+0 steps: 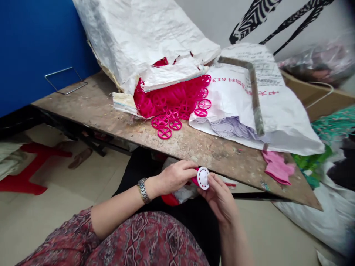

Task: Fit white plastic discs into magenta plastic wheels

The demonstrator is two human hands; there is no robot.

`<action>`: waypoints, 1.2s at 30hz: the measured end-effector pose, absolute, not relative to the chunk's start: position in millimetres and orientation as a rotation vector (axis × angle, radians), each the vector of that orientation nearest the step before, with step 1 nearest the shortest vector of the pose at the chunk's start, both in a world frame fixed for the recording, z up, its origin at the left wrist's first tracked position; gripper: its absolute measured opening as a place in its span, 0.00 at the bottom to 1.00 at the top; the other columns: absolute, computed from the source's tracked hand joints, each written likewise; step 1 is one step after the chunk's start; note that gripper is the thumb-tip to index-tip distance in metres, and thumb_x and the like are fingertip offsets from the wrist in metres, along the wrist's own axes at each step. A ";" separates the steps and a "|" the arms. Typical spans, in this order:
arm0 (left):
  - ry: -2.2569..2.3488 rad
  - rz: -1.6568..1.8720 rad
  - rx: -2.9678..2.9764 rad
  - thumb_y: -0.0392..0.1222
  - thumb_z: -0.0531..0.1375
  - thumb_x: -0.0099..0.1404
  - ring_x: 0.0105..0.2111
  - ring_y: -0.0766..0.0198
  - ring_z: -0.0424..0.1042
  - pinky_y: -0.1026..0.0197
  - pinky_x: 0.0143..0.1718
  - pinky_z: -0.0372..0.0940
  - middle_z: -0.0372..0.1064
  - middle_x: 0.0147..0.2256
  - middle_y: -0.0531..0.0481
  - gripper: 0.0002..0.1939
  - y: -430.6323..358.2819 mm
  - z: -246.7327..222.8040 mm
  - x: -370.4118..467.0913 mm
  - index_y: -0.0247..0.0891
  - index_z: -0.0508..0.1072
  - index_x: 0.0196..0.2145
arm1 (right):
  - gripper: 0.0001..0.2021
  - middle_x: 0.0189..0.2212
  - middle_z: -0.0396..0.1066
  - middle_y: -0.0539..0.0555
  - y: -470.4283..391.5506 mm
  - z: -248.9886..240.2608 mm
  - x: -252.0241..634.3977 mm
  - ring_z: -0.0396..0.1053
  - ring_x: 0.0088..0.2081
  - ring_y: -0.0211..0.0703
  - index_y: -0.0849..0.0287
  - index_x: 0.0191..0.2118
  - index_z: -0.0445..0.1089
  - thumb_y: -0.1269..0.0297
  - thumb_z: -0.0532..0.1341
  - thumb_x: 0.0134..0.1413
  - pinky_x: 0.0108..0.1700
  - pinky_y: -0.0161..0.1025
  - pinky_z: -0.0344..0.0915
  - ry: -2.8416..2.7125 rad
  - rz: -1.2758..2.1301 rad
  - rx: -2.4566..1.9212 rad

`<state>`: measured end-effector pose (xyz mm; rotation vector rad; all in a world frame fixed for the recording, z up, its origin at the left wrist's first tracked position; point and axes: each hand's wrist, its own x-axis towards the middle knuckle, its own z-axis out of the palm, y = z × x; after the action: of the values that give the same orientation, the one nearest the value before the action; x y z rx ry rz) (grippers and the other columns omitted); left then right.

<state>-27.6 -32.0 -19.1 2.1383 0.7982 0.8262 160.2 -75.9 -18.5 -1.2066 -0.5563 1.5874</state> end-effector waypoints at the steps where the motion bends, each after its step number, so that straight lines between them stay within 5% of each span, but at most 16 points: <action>1: 0.816 0.819 2.141 0.36 0.51 0.69 0.54 0.52 0.68 0.53 0.55 0.63 0.69 0.54 0.42 0.15 -34.9 -21.8 -26.1 0.40 0.76 0.46 | 0.15 0.29 0.73 0.48 -78.6 -22.2 161.0 0.69 0.29 0.37 0.57 0.30 0.72 0.56 0.75 0.38 0.30 0.35 0.70 -0.540 1.592 -1.221; 10: 0.852 0.893 1.882 0.27 0.54 0.58 0.56 0.54 0.65 0.52 0.59 0.61 0.65 0.55 0.39 0.25 -54.5 -39.5 -8.8 0.37 0.66 0.54 | 0.14 0.29 0.74 0.48 -89.1 -50.0 176.2 0.71 0.29 0.40 0.56 0.30 0.72 0.57 0.75 0.39 0.32 0.37 0.72 -0.578 1.464 -1.267; 15: 0.723 0.648 1.226 0.31 0.58 0.57 0.42 0.57 0.75 0.54 0.40 0.73 0.68 0.51 0.41 0.32 -62.5 -48.9 -3.9 0.42 0.59 0.59 | 0.15 0.26 0.73 0.48 -98.2 -59.7 180.8 0.70 0.28 0.41 0.56 0.30 0.71 0.54 0.73 0.41 0.30 0.37 0.69 -0.743 1.281 -1.368; 19: 0.611 0.574 0.838 0.37 0.63 0.58 0.30 0.65 0.76 0.60 0.32 0.73 0.71 0.41 0.44 0.26 -66.8 -47.1 -1.4 0.38 0.61 0.53 | 0.15 0.24 0.72 0.47 -105.1 -59.5 182.0 0.68 0.27 0.39 0.56 0.30 0.71 0.52 0.72 0.42 0.31 0.35 0.67 -0.849 1.113 -1.414; 24: 0.671 0.562 0.840 0.43 0.66 0.59 0.26 0.66 0.76 0.64 0.29 0.72 0.73 0.31 0.48 0.19 -74.3 -41.6 2.1 0.34 0.66 0.44 | 0.14 0.25 0.70 0.47 -110.6 -54.3 179.9 0.66 0.28 0.38 0.56 0.30 0.70 0.51 0.69 0.47 0.32 0.33 0.63 -0.990 1.036 -1.422; 36: 0.749 0.635 0.741 0.37 0.64 0.60 0.26 0.65 0.77 0.64 0.30 0.74 0.75 0.32 0.45 0.15 -82.8 -42.1 3.3 0.32 0.67 0.45 | 0.17 0.26 0.70 0.46 -122.1 -47.0 181.4 0.67 0.28 0.36 0.57 0.28 0.68 0.53 0.73 0.38 0.29 0.33 0.66 -0.669 1.010 -1.262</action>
<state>3.3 -82.8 -42.1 0.7410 0.7493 0.6346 181.4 -122.1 -47.0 -1.2617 -0.6692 1.0101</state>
